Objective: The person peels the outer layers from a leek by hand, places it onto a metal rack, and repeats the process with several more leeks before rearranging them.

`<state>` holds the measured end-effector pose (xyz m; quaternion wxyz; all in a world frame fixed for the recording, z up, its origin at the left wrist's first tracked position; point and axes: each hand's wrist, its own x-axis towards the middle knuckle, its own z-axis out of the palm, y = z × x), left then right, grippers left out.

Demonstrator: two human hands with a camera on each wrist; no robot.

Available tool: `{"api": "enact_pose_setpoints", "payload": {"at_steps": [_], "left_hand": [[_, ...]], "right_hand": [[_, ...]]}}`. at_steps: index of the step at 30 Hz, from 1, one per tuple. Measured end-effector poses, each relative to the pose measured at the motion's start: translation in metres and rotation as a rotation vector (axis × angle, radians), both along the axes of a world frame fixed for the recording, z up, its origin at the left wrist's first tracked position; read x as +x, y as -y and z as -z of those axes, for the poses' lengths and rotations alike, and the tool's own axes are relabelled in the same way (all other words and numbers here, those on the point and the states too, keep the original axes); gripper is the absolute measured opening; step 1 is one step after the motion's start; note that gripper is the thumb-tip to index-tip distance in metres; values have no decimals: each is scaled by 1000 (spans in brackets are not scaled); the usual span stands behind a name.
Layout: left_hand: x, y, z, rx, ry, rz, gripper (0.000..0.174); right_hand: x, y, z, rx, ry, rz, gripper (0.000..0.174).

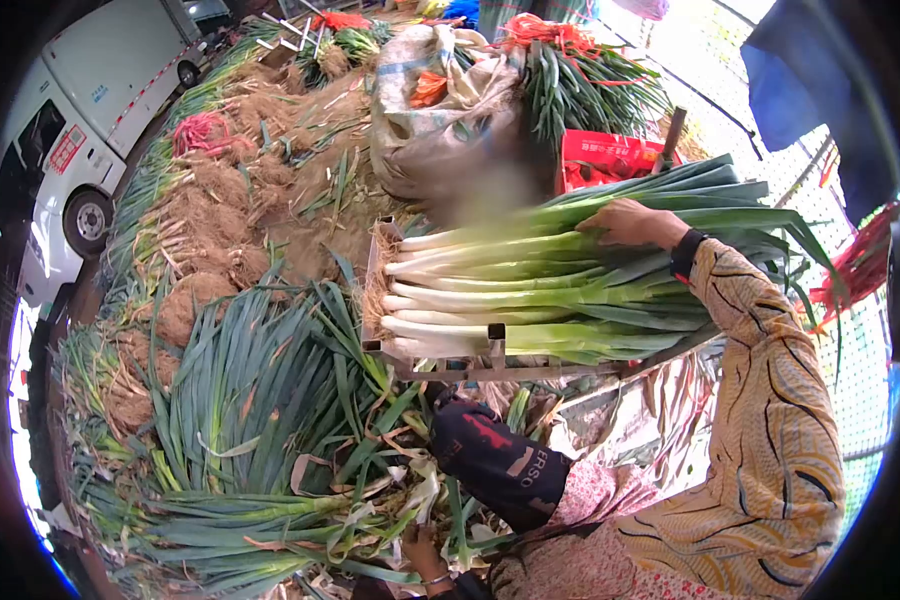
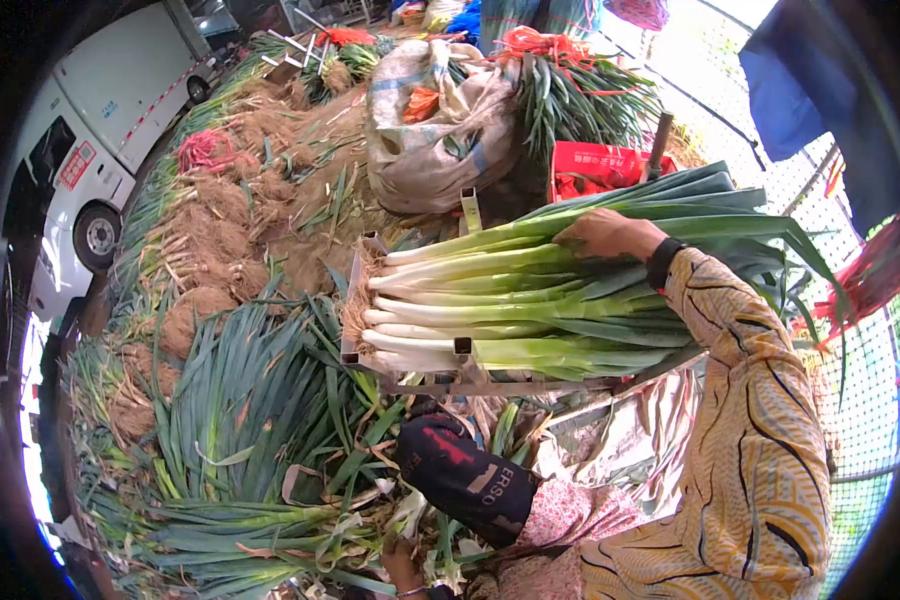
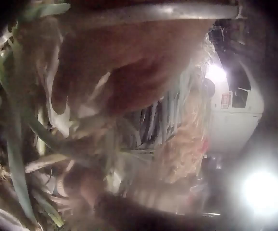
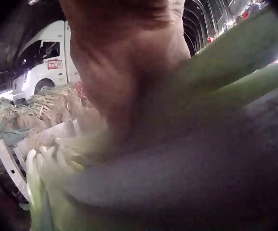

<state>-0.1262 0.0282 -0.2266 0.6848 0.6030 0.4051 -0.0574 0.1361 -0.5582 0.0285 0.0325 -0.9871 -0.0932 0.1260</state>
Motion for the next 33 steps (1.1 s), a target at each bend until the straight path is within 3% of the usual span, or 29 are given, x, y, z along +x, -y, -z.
{"api": "enact_pose_setpoints", "payload": {"at_steps": [1,2,6,9,10,11,12,13,15,16,17,20,22,23,24,25,29,30,32,33], "left_hand": [[0,4,-11,-18,-12,-23,24],[2,7,-20,-35,-21,-50,23],[-3,1,-19,-48,-99,-31,22],[-15,-1,25,83,67,-24,23],[-2,14,-13,25,-13,-40,23],[11,21,-23,14,-39,-3,22],[10,18,-31,7,-84,10,21],[9,6,-21,22,-125,144,20],[1,-9,18,-63,-33,45,29],[8,-13,11,-1,-10,-11,24],[14,-21,15,-12,-51,-28,26],[27,-22,4,14,-58,-92,21],[28,-30,17,5,-149,-120,19],[27,-38,33,-12,-75,-140,18],[26,-48,57,-29,-5,-157,17],[23,-54,72,-48,61,-172,16],[64,-74,42,-63,346,-517,12],[75,-84,59,-35,311,-565,14],[101,-107,93,28,242,-649,23],[116,-111,108,274,165,-635,29]], "right_hand": [[3,7,5,90,-26,-35,43],[6,-7,-7,39,-136,91,47],[39,41,33,146,-250,41,50],[49,57,44,140,-358,103,54],[49,44,29,53,-422,144,58],[47,41,24,138,-498,296,57],[60,80,68,-4,-288,-27,52],[53,70,59,67,-302,1,49],[39,21,31,169,-327,93,38],[33,-6,14,221,-336,140,33],[12,-48,-8,-406,-16,4,31],[4,-37,10,-468,213,-138,27],[10,-28,26,-495,303,-180,26],[18,-24,32,-508,348,-203,25],[25,-21,34,-472,181,-103,23],[26,-18,36,-357,262,-172,23],[-1,-65,11,-28,304,-212,31],[-9,-94,1,31,289,-192,33],[12,-90,6,-31,87,33,40],[22,-91,8,-78,-9,140,44]]}}
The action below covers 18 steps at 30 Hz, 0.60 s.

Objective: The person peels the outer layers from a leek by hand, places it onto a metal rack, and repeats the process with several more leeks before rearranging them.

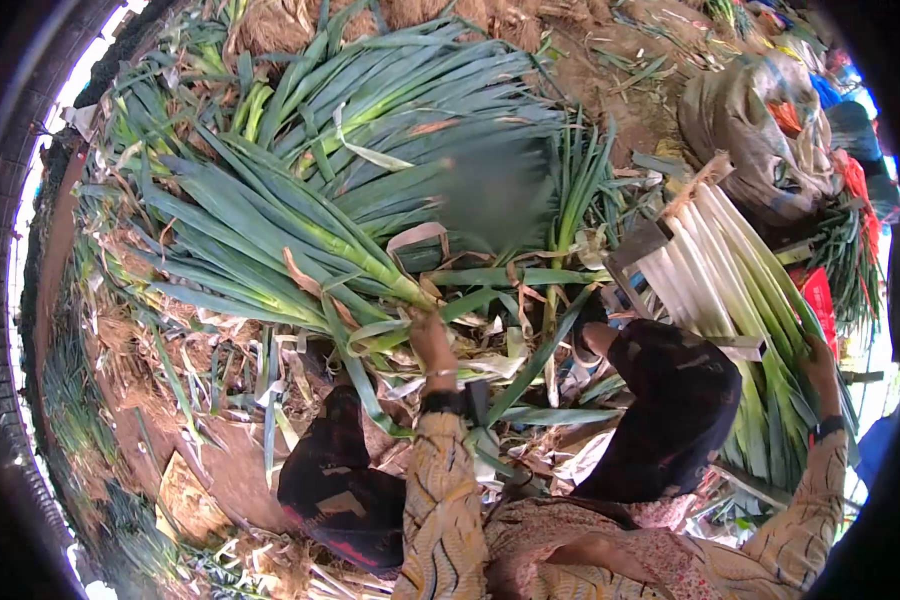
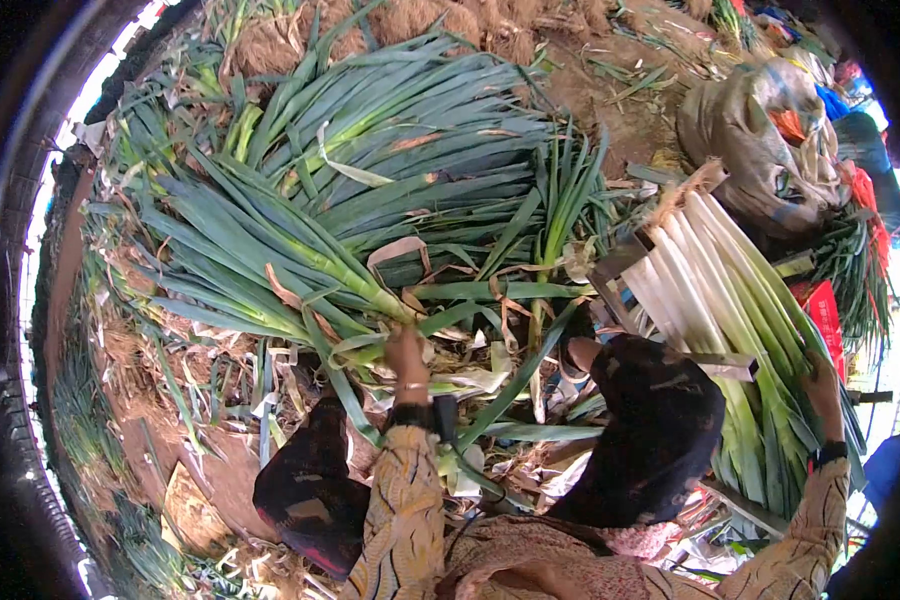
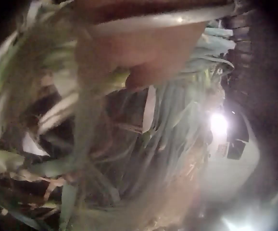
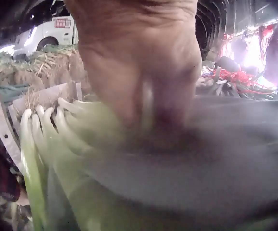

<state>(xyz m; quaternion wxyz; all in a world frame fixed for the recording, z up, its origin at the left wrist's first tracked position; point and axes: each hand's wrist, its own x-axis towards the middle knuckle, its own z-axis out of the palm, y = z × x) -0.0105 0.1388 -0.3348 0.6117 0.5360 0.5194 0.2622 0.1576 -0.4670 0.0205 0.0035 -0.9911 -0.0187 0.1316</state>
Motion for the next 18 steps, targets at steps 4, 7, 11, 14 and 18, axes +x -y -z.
{"api": "enact_pose_setpoints", "payload": {"at_steps": [4,7,11,14,18], "left_hand": [[42,-9,58,197,-439,-95,52],[58,-28,49,-17,-685,-9,64],[55,-26,5,-123,-539,20,64],[20,-2,-41,-78,-148,-49,59],[-29,24,-100,-224,119,-109,40]], "right_hand": [[17,104,49,-69,71,-91,47],[25,140,67,-186,71,-46,50],[27,131,63,-140,59,-31,52],[31,103,47,42,-6,-69,50],[67,84,45,99,349,-264,44]]}}
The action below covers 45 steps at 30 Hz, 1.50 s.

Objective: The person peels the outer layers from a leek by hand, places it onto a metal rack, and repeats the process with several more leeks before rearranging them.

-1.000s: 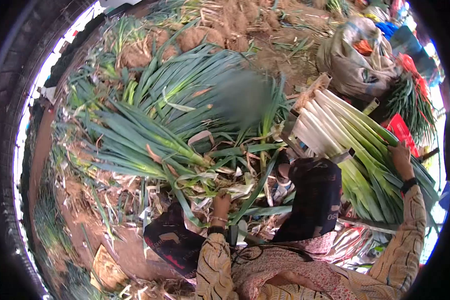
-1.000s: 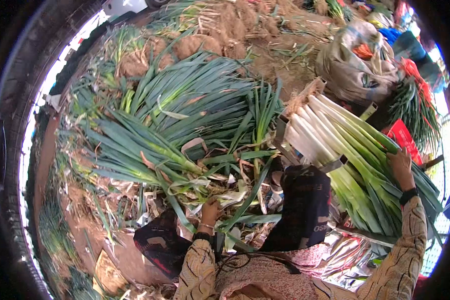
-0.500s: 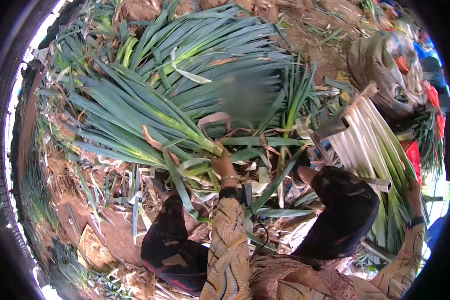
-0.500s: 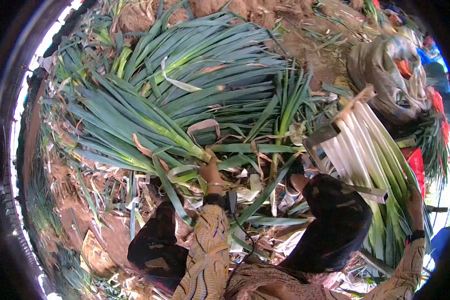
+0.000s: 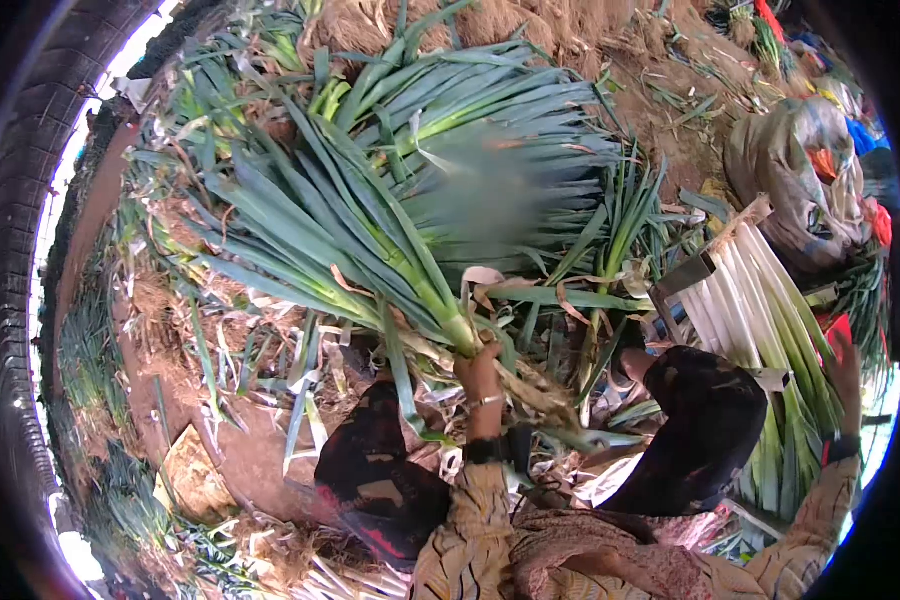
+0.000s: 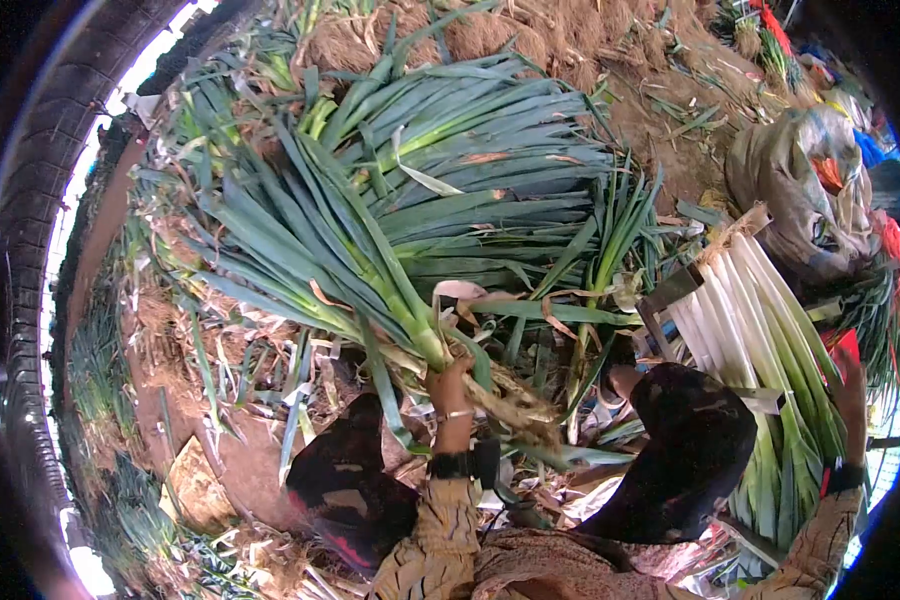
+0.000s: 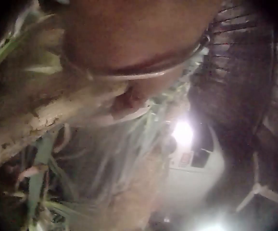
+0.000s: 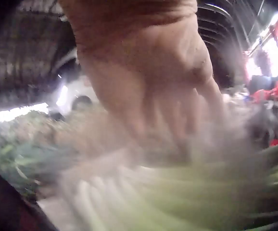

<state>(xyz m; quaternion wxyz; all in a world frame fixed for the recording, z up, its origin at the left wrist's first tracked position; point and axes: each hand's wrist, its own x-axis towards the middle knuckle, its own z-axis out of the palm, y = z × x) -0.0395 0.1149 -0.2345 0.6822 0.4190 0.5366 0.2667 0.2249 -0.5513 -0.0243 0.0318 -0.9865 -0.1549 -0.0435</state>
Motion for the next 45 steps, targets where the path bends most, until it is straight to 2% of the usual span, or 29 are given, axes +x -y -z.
{"api": "enact_pose_setpoints", "payload": {"at_steps": [2,3,4,5,6,8,10,12,13,14,15,17,18,20,22,23,25,27,28,29,31,32,35,37,39,40,42,44,45], "left_hand": [[-12,22,-60,-60,228,3,35],[-15,30,-79,-48,306,35,33],[-17,39,-101,-37,387,68,32],[-19,51,-131,-58,353,130,29],[-22,61,-148,-31,361,141,28],[-30,83,-164,18,380,170,25],[-46,88,-158,-126,657,279,32],[-55,93,-181,516,142,635,35],[-56,94,-197,635,12,751,45],[-52,90,-205,614,76,770,47],[-45,85,-211,590,136,787,49],[-19,71,-216,563,291,732,56],[-10,63,-226,619,176,770,54],[19,56,-215,1086,-135,602,48],[46,59,-224,629,77,687,45],[58,66,-215,650,185,569,37],[68,59,-185,30,491,416,32],[63,46,-146,-251,501,335,26],[44,29,-108,-139,381,497,28],[31,33,-96,103,34,433,36],[-15,8,-42,523,-436,833,43],[-18,2,-49,745,-676,1017,47],[-15,7,-82,1159,-889,928,51],[23,27,-143,1080,-139,801,51],[48,67,-214,654,246,854,45],[55,85,-235,768,154,873,37],[63,97,-238,1058,178,709,30],[67,104,-230,1135,155,615,28],[65,107,-226,1168,140,574,26]], "right_hand": [[8,-98,-22,876,-362,-75,45],[-1,-178,-63,287,-291,-213,53],[-34,-247,-80,688,-449,-190,51],[-75,-313,-105,920,-600,-345,52],[-90,-363,-117,798,-657,-553,54],[-117,-424,-100,943,-840,-575,56],[-135,-474,-84,1150,-1080,-605,63],[-146,-506,-73,1392,-1231,-553,63],[-152,-516,-75,1504,-1189,-482,61],[-153,-519,-75,1613,-1148,-406,59],[-144,-515,-68,1671,-1290,-321,54],[-136,-512,-64,1793,-1213,-325,51],[-134,-511,-59,1854,-1181,-319,49],[-127,-507,-46,1911,-1147,-248,44],[-109,-493,-44,1952,-1157,-121,41],[-106,-494,-47,1976,-1080,-162,40],[-105,-491,-70,2021,-1009,-195,40],[-92,-476,-66,2055,-945,-323,39],[-84,-468,-61,2072,-909,-362,38],[-79,-462,-55,2098,-887,-356,38],[-74,-456,-46,2126,-834,-256,35],[-72,-457,-48,2137,-805,-202,34],[-77,-458,-45,2178,-786,-98,31],[-79,-461,-42,2219,-783,-57,30],[-80,-465,-43,2263,-792,-63,29],[-79,-465,-45,2286,-800,-92,28],[-79,-465,-45,2313,-823,-144,28],[-77,-469,-39,2292,-812,-13,27],[-77,-469,-37,2243,-701,-70,23]]}}
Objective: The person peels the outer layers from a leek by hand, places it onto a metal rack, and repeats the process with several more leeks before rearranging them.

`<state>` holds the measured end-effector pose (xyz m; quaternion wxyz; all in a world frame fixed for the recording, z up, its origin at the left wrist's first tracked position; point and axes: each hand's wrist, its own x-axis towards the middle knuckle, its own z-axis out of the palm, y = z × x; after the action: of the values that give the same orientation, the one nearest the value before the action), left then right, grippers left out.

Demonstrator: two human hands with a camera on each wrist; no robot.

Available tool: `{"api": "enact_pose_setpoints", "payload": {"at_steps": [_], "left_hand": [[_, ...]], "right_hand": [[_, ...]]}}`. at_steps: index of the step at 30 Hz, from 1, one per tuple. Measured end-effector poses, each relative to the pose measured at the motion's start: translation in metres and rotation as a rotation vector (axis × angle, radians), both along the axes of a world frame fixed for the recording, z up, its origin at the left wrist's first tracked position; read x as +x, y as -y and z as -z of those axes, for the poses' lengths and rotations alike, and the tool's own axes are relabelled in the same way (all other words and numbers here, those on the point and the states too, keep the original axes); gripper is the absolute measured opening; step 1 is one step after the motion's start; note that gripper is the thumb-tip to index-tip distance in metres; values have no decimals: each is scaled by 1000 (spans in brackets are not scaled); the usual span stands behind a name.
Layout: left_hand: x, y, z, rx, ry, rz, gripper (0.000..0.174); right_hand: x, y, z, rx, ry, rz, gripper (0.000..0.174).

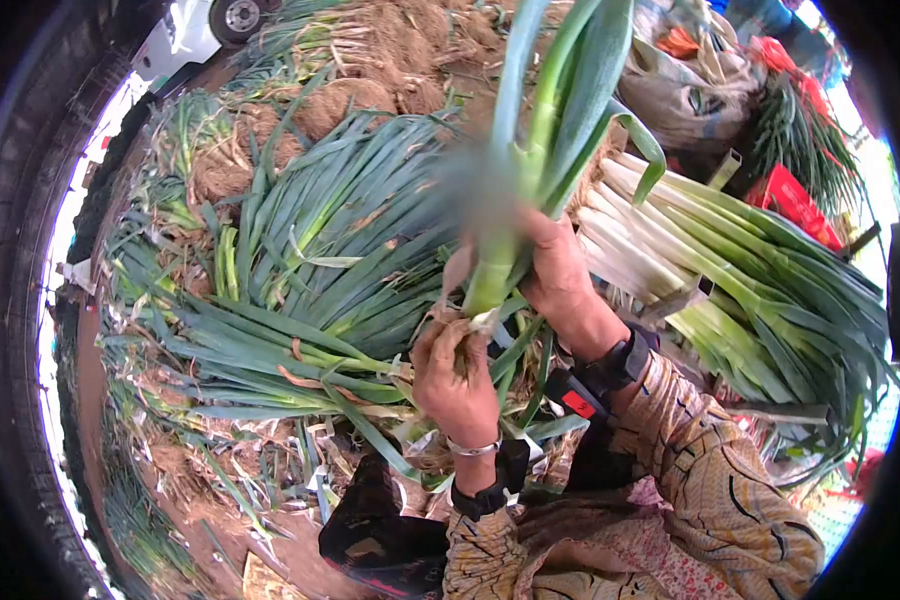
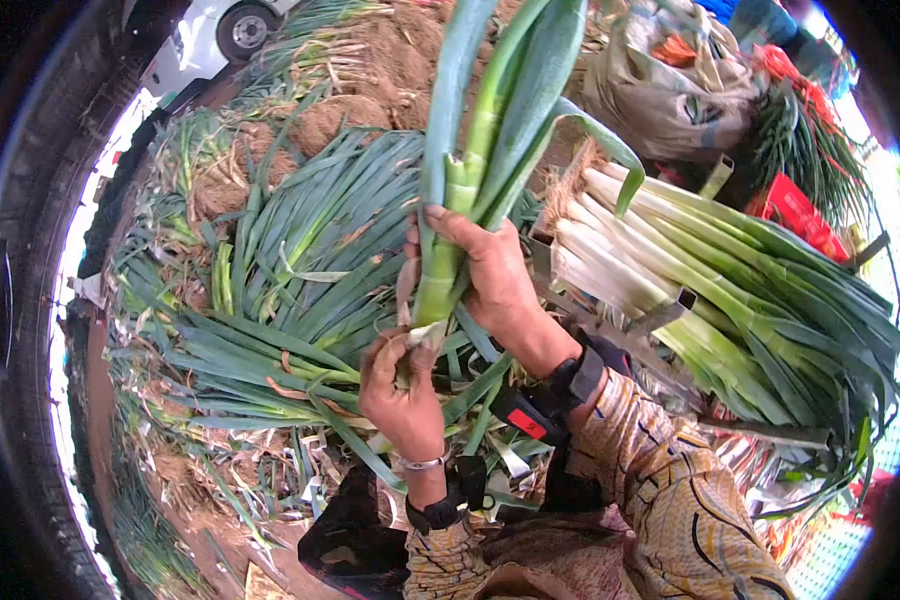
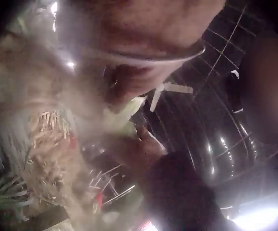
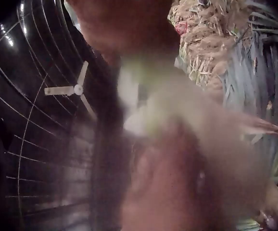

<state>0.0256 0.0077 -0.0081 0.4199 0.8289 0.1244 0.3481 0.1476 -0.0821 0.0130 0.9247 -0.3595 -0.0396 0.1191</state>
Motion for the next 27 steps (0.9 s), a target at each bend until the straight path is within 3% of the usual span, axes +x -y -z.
{"api": "enact_pose_setpoints", "payload": {"at_steps": [2,3,5,6,7,8,9,10,11,12,13,14,15,17,19,21,22,23,24,27], "left_hand": [[-7,0,1,243,29,30,21],[-11,1,0,364,54,39,19],[-35,1,-6,274,-41,224,18],[-50,-4,-6,220,-97,340,20],[-73,-7,-3,196,-45,295,23],[-92,-11,-13,197,-220,303,25],[-109,-16,-23,329,-243,297,19],[-129,-27,-26,301,-211,325,17],[-158,-37,-33,394,-297,162,15],[-188,-53,-34,178,-352,18,16],[-217,-71,-51,208,-453,-64,27],[-274,-100,-20,48,-475,-396,28],[-289,-123,-45,597,-439,-439,22],[-311,-134,-102,546,-354,-842,25],[-339,-150,-130,374,-929,-849,29],[-338,-174,-118,1067,-839,-153,33],[-299,-151,-124,870,-874,-224,39],[-244,-118,-127,673,-898,-289,50],[-212,-101,-116,157,-725,-205,68],[-110,-69,-85,169,-572,180,60]], "right_hand": [[3,3,-4,-36,-7,-23,20],[2,8,-11,-292,282,2,20],[0,18,-25,-804,826,273,20],[1,19,-34,-911,823,291,21],[4,18,-33,-774,647,254,22],[7,17,-33,-621,472,240,22],[17,11,-23,-218,141,162,23],[26,6,-18,186,-190,73,23],[32,12,-15,139,-200,9,24],[38,14,-9,188,-200,26,23],[42,13,-5,237,-199,41,22],[40,13,-13,243,-263,48,22],[49,17,-4,276,-190,49,23],[65,29,7,353,-184,7,23],[60,25,3,447,-128,-63,24],[38,11,-8,307,-74,-86,23],[26,4,-14,126,-81,-44,24],[21,-7,-9,161,-67,-76,25],[10,-15,-13,110,-84,-66,26],[-14,-22,-18,-11,-13,-167,32]]}}
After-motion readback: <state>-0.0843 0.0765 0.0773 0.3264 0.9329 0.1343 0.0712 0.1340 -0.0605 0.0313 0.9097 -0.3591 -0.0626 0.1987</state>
